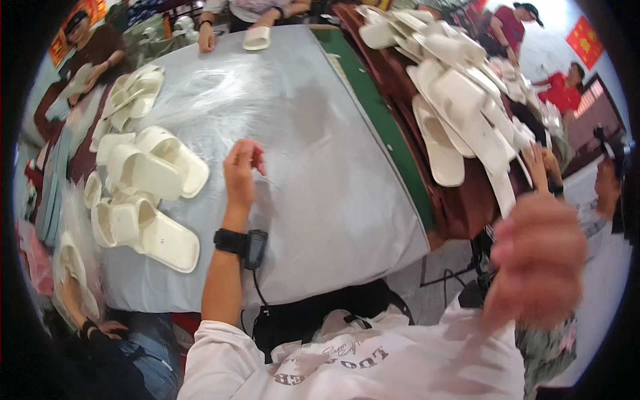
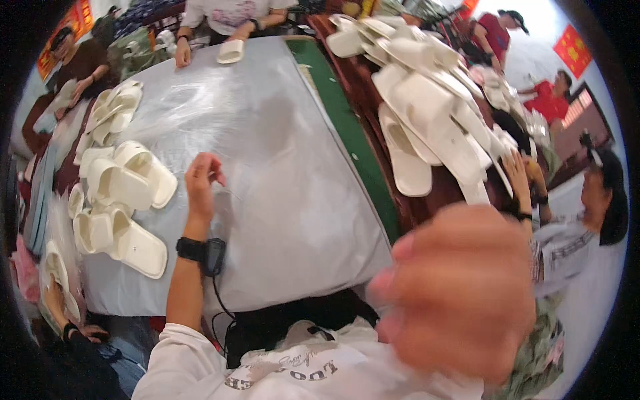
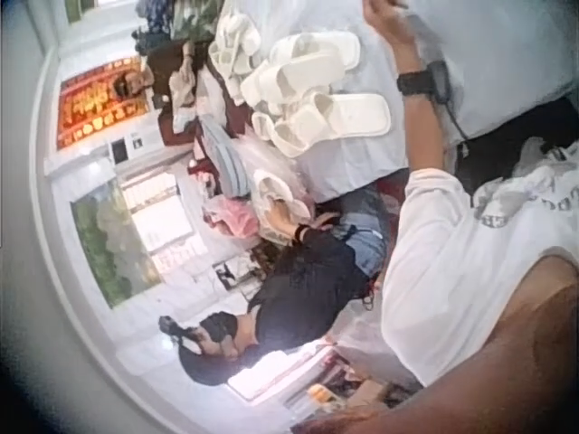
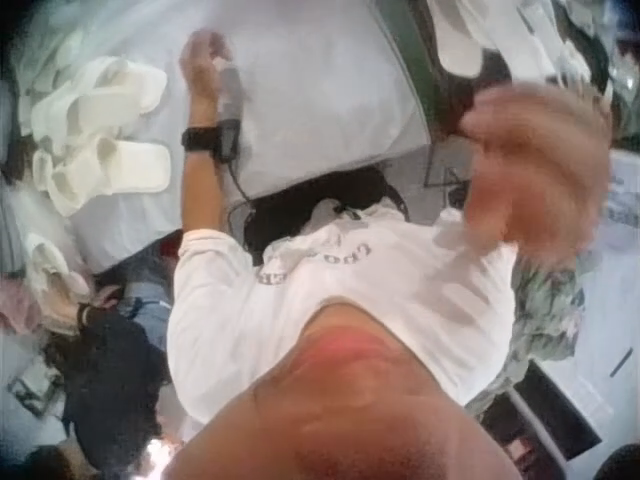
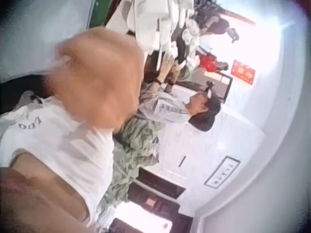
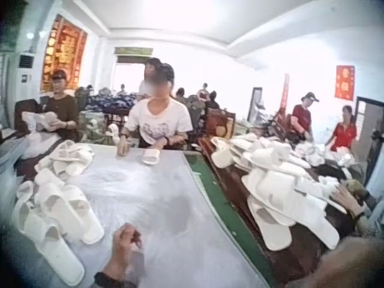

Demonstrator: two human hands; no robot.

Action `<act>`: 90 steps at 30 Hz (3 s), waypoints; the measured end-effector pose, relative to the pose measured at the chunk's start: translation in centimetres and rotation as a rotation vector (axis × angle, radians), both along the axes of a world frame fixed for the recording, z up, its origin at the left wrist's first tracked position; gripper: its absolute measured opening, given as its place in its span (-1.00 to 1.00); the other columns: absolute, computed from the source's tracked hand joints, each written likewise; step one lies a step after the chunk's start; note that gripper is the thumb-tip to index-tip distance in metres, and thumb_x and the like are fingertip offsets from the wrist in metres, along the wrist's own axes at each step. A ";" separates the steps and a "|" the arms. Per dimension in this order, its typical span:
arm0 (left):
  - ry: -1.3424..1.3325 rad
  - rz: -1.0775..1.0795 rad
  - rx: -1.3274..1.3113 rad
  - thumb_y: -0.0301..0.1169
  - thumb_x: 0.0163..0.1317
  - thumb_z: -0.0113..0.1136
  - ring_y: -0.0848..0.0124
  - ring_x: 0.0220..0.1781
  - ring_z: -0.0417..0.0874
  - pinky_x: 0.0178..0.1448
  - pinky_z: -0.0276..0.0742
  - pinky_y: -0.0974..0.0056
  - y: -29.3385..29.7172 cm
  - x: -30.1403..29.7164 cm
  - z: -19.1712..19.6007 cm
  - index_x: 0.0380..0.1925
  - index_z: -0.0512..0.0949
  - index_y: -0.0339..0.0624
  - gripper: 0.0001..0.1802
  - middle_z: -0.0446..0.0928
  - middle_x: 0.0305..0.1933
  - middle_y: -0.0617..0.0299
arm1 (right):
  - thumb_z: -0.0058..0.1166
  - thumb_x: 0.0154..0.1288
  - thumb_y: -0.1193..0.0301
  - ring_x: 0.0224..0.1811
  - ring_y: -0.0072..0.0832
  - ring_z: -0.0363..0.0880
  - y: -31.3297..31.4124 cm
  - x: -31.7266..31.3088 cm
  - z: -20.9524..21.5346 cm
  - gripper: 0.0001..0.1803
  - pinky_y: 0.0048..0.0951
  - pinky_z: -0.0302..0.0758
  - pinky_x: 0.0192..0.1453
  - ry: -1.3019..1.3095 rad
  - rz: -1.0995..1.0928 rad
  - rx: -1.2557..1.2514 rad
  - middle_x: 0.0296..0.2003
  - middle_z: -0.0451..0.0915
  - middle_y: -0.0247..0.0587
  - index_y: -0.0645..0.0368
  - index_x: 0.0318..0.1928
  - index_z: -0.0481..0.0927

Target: Manually assemble and check white plastic slippers at a shared work table.

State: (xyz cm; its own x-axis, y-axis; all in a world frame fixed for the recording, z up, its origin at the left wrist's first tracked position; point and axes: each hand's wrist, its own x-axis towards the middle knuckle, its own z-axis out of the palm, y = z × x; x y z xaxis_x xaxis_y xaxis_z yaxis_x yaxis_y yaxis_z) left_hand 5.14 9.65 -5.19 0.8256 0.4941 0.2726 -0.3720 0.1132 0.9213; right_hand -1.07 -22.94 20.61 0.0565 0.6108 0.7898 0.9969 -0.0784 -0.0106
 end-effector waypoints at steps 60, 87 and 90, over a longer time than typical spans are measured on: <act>0.065 0.100 0.086 -0.22 0.54 0.02 0.65 -0.55 0.35 -0.49 0.27 0.48 1.1 -1.0 -0.1 -0.42 0.56 -0.25 -0.61 0.46 -0.52 0.35 | 0.42 0.19 0.25 -0.24 -0.04 0.65 -4.8 37.2 -0.3 -0.63 -0.14 0.52 -0.09 -0.014 -0.758 0.341 -0.27 0.67 0.05 0.30 -0.20 0.65; 0.135 -0.791 -0.771 0.03 0.41 0.21 0.24 0.05 0.70 0.13 0.69 0.13 0.7 -0.9 0.1 0.30 0.35 -0.29 -0.30 0.59 0.14 0.06 | 0.44 -0.05 0.56 -0.03 -0.24 0.63 8.7 1.2 -14.9 -0.70 -0.20 0.48 0.14 0.407 -0.081 -0.086 -0.17 0.67 -0.25 0.18 -0.24 0.65; 0.200 -0.393 -0.474 -0.08 0.38 0.29 0.39 -0.02 0.69 0.02 0.67 0.22 -0.9 -1.3 0.9 0.14 0.53 -0.29 -0.47 0.65 -0.04 0.15 | 0.44 -0.08 0.58 -0.02 -0.22 0.63 7.4 1.0 -15.6 -0.70 -0.17 0.47 0.14 0.333 -0.148 -0.113 -0.18 0.66 -0.26 0.18 -0.26 0.65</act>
State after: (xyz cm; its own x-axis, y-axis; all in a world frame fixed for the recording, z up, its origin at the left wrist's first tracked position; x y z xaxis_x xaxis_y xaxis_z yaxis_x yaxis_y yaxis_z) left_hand 3.84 8.76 -4.25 0.9817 0.1733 -0.0790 -0.0458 0.6175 0.7852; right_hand -0.06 -15.55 4.96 0.3932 0.6590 0.6412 0.9179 -0.2406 -0.3155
